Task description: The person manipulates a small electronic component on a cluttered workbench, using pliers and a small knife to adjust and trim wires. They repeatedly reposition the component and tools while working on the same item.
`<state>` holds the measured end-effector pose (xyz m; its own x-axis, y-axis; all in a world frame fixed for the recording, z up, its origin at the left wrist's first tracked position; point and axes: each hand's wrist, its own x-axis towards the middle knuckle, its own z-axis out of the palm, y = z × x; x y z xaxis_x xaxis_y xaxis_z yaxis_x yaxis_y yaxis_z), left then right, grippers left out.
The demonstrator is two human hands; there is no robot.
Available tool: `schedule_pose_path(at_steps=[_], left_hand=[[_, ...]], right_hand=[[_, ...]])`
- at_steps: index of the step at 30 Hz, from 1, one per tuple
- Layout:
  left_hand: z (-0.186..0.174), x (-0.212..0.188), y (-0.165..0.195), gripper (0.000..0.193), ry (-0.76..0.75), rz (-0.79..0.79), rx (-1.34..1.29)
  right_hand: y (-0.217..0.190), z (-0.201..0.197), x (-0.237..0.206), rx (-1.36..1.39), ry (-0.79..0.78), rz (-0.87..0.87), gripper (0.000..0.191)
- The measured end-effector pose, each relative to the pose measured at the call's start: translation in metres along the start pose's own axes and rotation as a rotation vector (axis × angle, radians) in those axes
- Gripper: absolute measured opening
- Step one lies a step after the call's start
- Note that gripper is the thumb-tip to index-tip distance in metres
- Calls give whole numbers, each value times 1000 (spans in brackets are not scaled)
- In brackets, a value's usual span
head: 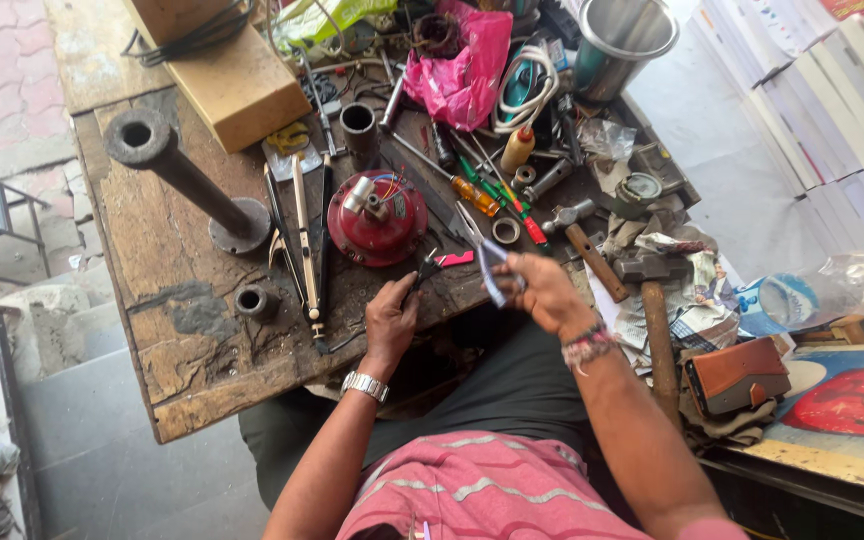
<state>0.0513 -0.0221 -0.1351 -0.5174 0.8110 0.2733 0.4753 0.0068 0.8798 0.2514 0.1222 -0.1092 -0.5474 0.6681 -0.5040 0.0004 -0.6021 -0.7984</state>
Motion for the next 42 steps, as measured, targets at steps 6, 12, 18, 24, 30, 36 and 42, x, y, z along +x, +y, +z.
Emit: schedule_pose_path(at_steps=[6,12,18,24,30,36,42], left_hand=[[-1,2,5,31,-38,-19,-37],[7,14,12,31,-72,-275,-231],[-4,32,11,29,-75,-245,-195],[3,31,19,45,-142,-104,-61],[-2,34,23,47,-111,-178,-32],[-2,29,22,47,-103,-117,-66],[6,22,19,47,-102,-78,-41]], right_hand=[[18,-1,-45,199,-275,-122,16],[74,-2,-42,41,-79,-65,16],[97,4,-66,-299,-92,-60,41],[80,10,-57,-365,-121,-32,47],[76,2,-50,-398,-156,-8,45],[80,-4,-50,-338,-193,17,45],[77,-3,-45,-486,-100,-1,37]])
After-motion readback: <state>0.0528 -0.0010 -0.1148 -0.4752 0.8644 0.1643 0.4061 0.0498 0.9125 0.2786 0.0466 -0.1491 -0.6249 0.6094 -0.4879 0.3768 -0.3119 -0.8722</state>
